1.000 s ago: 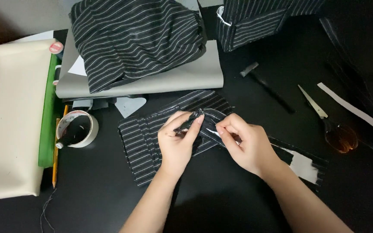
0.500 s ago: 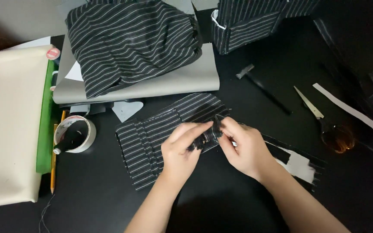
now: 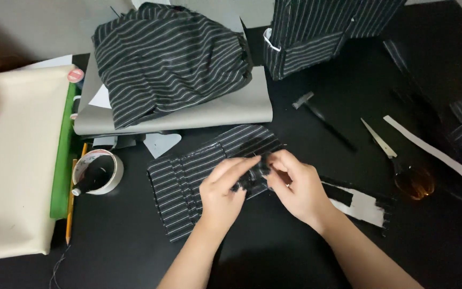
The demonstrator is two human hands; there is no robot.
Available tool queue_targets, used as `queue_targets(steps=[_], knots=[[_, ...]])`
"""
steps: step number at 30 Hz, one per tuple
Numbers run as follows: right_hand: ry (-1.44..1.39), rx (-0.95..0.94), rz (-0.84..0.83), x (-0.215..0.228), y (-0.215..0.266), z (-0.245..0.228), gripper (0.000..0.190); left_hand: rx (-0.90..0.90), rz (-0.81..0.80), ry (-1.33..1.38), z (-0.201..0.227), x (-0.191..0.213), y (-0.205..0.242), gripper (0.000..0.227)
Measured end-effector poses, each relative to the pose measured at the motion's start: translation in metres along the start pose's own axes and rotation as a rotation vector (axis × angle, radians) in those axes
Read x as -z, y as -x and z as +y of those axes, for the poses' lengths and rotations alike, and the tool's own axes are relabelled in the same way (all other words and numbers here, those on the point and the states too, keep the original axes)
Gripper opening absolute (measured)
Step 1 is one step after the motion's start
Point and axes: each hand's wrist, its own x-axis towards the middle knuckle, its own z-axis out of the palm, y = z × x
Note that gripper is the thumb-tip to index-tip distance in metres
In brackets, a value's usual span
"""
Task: Folding and aligning pinstriped fabric pieces on a workshop table, likely applying interfacing or adhesive strips.
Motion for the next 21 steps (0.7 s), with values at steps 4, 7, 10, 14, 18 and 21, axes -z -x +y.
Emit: queue_targets(steps=[4,7,10,14,18,21], knots=[[-0.012,-0.009,-0.025,-0.003,0.005,0.013,0.010,0.026,0.045,0.001,0.000,0.003,-0.003,0.034],[-0.008,-0.013,0.005,-0.005,0.008,0.019,0.006,0.033,0.025,0.014,-0.001,0.003,-0.002,0.034],[0.005,0.006,0.041,-0.003,0.011,0.019,0.007,0.047,-0.072,0.050,-0.001,0.001,0.002,0.033],[0.028,-0.045,0.035,-0.002,0.011,0.022,0.013,0.073,-0.134,0.055,-0.002,-0.002,0.003,0.036],[0.078,-0.016,0.023,-0.003,0.006,0.013,0.005,0.204,-0.045,0.132,0.006,0.002,-0.013,0.032],[0.110,-0.028,-0.087,0.017,0.007,-0.022,0.022,0.601,0.216,0.283,-0.026,-0.003,0.000,0.009]])
